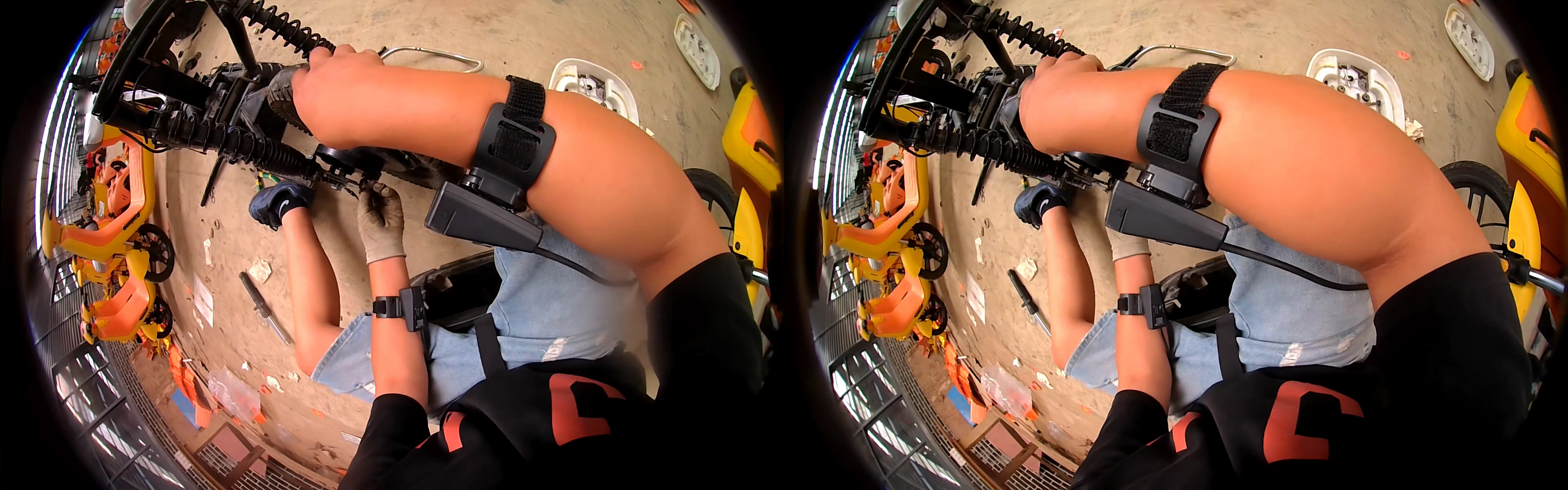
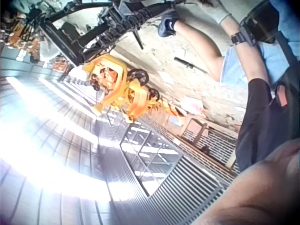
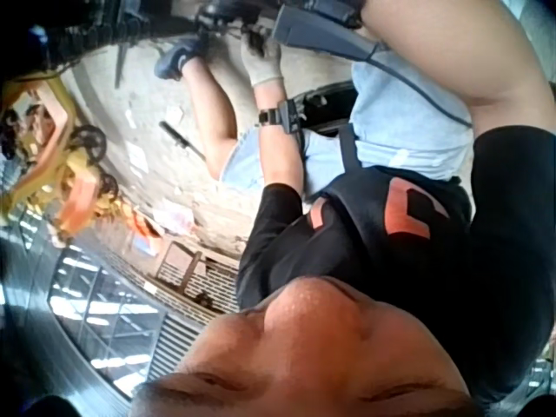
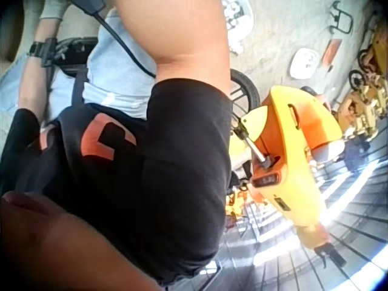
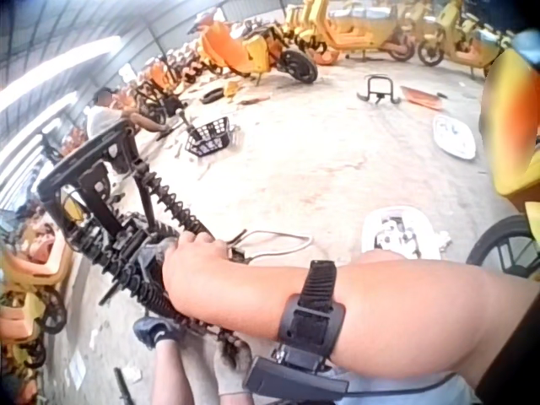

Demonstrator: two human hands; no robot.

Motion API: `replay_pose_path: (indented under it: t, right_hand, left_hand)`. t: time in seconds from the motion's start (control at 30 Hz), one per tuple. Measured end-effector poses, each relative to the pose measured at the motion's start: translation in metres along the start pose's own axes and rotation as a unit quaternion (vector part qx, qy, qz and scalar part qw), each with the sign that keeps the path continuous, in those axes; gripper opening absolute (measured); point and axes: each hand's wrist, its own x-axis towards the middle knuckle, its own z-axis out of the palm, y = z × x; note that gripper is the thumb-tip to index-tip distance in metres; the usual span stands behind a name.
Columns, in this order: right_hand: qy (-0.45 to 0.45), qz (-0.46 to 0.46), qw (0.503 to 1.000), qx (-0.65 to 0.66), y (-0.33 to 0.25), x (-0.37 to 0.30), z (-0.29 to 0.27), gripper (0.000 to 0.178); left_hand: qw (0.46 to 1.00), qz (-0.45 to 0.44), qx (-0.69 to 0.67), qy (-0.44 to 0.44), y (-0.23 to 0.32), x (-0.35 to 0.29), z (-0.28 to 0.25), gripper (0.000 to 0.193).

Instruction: The person sits on the floor and works on the rear wheel of a yellow electric scooter. They repeatedly pick up small metal fasteners from the floor and insert them into the wheel hub, using their gloved hands to manipulate the components.

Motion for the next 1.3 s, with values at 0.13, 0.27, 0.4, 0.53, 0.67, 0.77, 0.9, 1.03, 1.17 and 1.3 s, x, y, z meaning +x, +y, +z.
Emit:
replay_pose_path:
  t: [0.13, 0.27, 0.4, 0.53, 0.67, 0.77, 0.9, 1.03, 1.17, 1.3]
  right_hand:
    - [0.009, 0.013, 1.0, -0.005, -0.001, 0.004, 0.004, 0.05]
    - [0.022, 0.011, 1.0, -0.011, 0.001, 0.005, 0.006, 0.049]
    - [0.032, -0.007, 0.999, -0.014, 0.001, 0.004, 0.008, 0.045]
    - [0.032, -0.012, 0.999, -0.021, 0.003, 0.005, 0.012, 0.042]
    - [0.031, -0.008, 0.999, -0.024, 0.003, 0.003, 0.011, 0.042]
    - [0.018, 0.001, 1.0, -0.024, -0.002, 0.005, 0.014, 0.049]
    - [0.014, 0.008, 0.999, -0.029, -0.001, 0.006, 0.014, 0.061]
    - [-0.001, -0.002, 0.999, -0.036, -0.003, 0.006, 0.013, 0.06]
    - [-0.01, -0.005, 0.999, -0.053, 0.0, 0.005, 0.013, 0.059]
    - [-0.023, -0.018, 0.999, -0.031, 0.006, 0.001, 0.005, 0.058]
  left_hand:
    - [0.999, -0.003, -0.007, 0.035, 0.001, -0.015, 0.027, 0.014]
    - [0.99, -0.065, -0.113, 0.05, 0.005, -0.024, 0.05, 0.012]
    - [0.995, -0.021, -0.091, 0.033, -0.002, -0.023, 0.045, 0.01]
    - [0.994, 0.034, 0.017, 0.102, -0.009, -0.031, 0.057, 0.008]
    - [0.988, 0.05, 0.032, 0.143, -0.011, -0.036, 0.076, 0.009]
    - [0.988, 0.073, 0.034, 0.129, -0.01, -0.036, 0.071, 0.012]
    - [0.975, 0.098, 0.089, 0.177, -0.014, -0.045, 0.092, 0.018]
    - [0.968, 0.133, 0.107, 0.186, -0.014, -0.045, 0.093, 0.016]
    - [0.968, 0.127, 0.11, 0.188, -0.016, -0.046, 0.094, 0.016]
    - [0.966, 0.127, 0.116, 0.193, -0.017, -0.046, 0.096, 0.016]
